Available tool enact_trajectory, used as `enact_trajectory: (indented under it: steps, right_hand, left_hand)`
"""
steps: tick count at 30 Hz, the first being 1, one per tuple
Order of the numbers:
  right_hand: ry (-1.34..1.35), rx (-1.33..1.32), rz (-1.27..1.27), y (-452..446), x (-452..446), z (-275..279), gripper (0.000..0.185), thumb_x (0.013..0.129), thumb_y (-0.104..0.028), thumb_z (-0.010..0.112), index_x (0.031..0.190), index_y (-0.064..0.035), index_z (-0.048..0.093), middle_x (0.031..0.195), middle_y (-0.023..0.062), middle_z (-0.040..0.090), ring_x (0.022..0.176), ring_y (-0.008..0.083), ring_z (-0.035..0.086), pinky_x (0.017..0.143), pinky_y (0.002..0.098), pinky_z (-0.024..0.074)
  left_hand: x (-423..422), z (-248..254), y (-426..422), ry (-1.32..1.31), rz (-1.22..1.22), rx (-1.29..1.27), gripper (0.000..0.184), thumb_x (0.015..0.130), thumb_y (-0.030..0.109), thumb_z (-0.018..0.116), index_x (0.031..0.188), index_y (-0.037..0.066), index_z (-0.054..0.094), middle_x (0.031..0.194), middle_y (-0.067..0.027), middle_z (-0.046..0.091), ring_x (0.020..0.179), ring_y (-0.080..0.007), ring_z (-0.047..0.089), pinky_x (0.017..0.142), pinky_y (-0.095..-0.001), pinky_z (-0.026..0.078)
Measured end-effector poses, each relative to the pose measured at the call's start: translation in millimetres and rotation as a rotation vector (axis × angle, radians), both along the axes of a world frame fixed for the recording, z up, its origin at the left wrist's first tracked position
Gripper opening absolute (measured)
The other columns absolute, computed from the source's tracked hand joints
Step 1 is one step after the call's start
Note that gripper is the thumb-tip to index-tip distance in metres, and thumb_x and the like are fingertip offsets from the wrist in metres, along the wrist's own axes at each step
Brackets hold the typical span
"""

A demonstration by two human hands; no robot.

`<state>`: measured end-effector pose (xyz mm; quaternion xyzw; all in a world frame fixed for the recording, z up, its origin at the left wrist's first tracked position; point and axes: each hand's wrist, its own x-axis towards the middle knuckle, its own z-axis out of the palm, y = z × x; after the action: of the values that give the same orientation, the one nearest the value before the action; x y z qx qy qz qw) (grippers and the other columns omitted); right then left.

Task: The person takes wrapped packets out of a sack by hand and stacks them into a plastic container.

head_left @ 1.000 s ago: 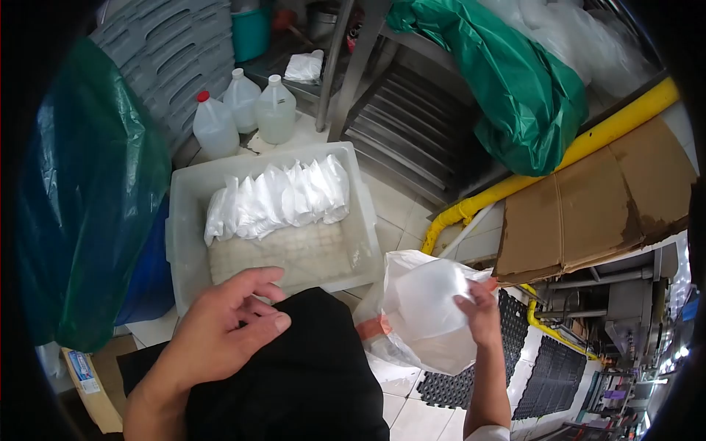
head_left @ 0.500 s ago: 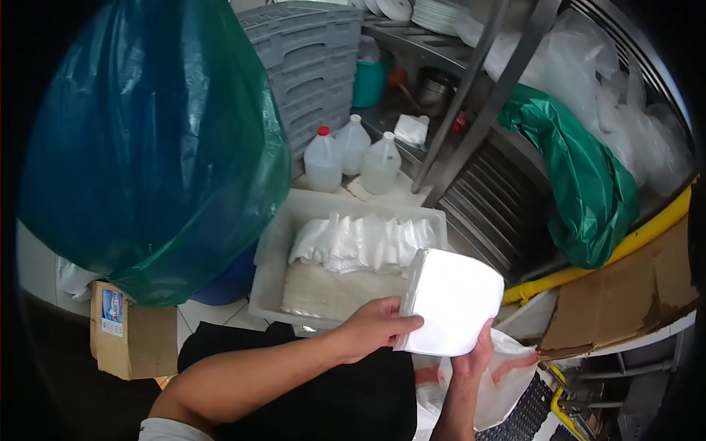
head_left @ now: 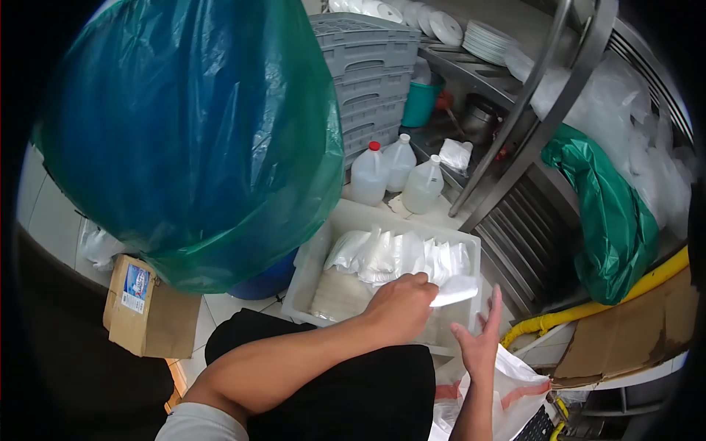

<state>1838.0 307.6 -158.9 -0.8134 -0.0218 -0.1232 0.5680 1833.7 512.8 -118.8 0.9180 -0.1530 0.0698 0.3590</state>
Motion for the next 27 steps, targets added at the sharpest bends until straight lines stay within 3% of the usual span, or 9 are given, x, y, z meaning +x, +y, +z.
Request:
enact_trajectory:
  steps: [2, 6, 10, 13, 15, 16, 19, 24, 27]
  right_hand:
    - [-0.392, -0.929, 0.199, 15, -1, 45, 0.067, 0.07, -0.013, 0.079, 0.13, -0.006, 0.05, 0.12, 0.0144, 0.063, 0.105, 0.036, 0.059, 0.086, 0.0441, 0.0487]
    - [0.191, -0.842, 0.754, 37, 18, 37, 0.052, 0.073, -0.016, 0.075, 0.121, -0.0034, 0.057, 0.099, 0.0208, 0.067, 0.095, 0.0419, 0.06, 0.081, 0.0439, 0.0494]
    - [0.332, -0.68, 0.771, 53, 31, -9, 0.042, 0.077, -0.017, 0.072, 0.113, -0.001, 0.061, 0.097, 0.0231, 0.067, 0.092, 0.0392, 0.063, 0.079, 0.0429, 0.0504]
    - [0.109, -0.27, 0.718, 79, 40, -53, 0.034, 0.081, -0.016, 0.069, 0.109, 0.002, 0.063, 0.096, 0.0198, 0.068, 0.093, 0.0322, 0.065, 0.081, 0.0399, 0.05]
    - [0.269, 0.366, 0.369, 110, 33, -63, 0.028, 0.084, -0.014, 0.067, 0.105, 0.0038, 0.065, 0.096, 0.0137, 0.069, 0.091, 0.0242, 0.065, 0.083, 0.0363, 0.049]
    - [0.522, 0.092, 0.422, 139, 57, -17, 0.028, 0.085, -0.012, 0.066, 0.107, 0.0047, 0.064, 0.097, 0.0098, 0.068, 0.088, 0.0205, 0.063, 0.082, 0.0336, 0.0479]
    - [0.481, 0.252, 0.418, 171, 97, -52, 0.034, 0.081, -0.01, 0.068, 0.11, 0.007, 0.063, 0.098, 0.0109, 0.068, 0.086, 0.0212, 0.064, 0.083, 0.0332, 0.0481]
    - [0.669, 0.028, 0.409, 231, 146, -105, 0.084, 0.082, -0.048, 0.07, 0.137, 0.0079, 0.041, 0.127, 0.0213, 0.054, 0.107, 0.0268, 0.058, 0.081, 0.0366, 0.0525]
    - [0.565, 0.009, 0.55, 234, 154, -138, 0.053, 0.089, -0.04, 0.065, 0.125, -0.0013, 0.057, 0.105, 0.0092, 0.064, 0.086, 0.018, 0.062, 0.066, 0.0299, 0.0501]
  left_hand:
    - [3, -5, 6, 0.013, -0.078, 0.092, 0.017, 0.078, 0.008, 0.066, 0.092, 0.001, 0.064, 0.094, -0.0157, 0.061, 0.092, -0.0354, 0.061, 0.079, -0.0442, 0.05]
    - [-3, 6, 15, 0.019, -0.329, 0.31, 0.015, 0.076, 0.007, 0.063, 0.089, 0.002, 0.065, 0.095, -0.0133, 0.062, 0.095, -0.0325, 0.061, 0.081, -0.043, 0.05]
    - [-6, 17, 28, -0.06, -0.201, 0.259, 0.02, 0.076, 0.009, 0.06, 0.094, 0.002, 0.065, 0.097, -0.0129, 0.062, 0.095, -0.0315, 0.061, 0.087, -0.0421, 0.048]
    - [-13, 41, 24, -0.313, -0.027, 0.178, 0.027, 0.076, 0.01, 0.058, 0.101, 0.001, 0.064, 0.101, -0.0136, 0.062, 0.097, -0.0308, 0.06, 0.091, -0.0406, 0.045]
    - [-35, 32, 11, -0.238, -0.122, 0.113, 0.032, 0.076, 0.01, 0.058, 0.106, -0.002, 0.062, 0.104, -0.0154, 0.061, 0.101, -0.0305, 0.059, 0.093, -0.0387, 0.044]
    - [-43, 34, 10, -0.232, -0.107, 0.112, 0.032, 0.076, 0.01, 0.058, 0.106, -0.002, 0.062, 0.104, -0.0154, 0.061, 0.101, -0.0305, 0.059, 0.093, -0.0387, 0.044]
    - [-57, 46, 14, -0.115, -0.19, 0.112, 0.032, 0.076, 0.01, 0.057, 0.105, -0.004, 0.062, 0.104, -0.0167, 0.061, 0.103, -0.0311, 0.058, 0.094, -0.0397, 0.043]
    - [-56, 47, 20, -0.163, -0.023, 0.087, 0.031, 0.075, 0.011, 0.059, 0.101, -0.005, 0.062, 0.098, -0.0157, 0.061, 0.099, -0.0314, 0.059, 0.096, -0.0426, 0.04]
    - [-55, 43, 18, -0.099, -0.075, 0.071, 0.029, 0.075, 0.011, 0.061, 0.099, -0.004, 0.062, 0.096, -0.0159, 0.06, 0.098, -0.032, 0.059, 0.097, -0.0422, 0.039]
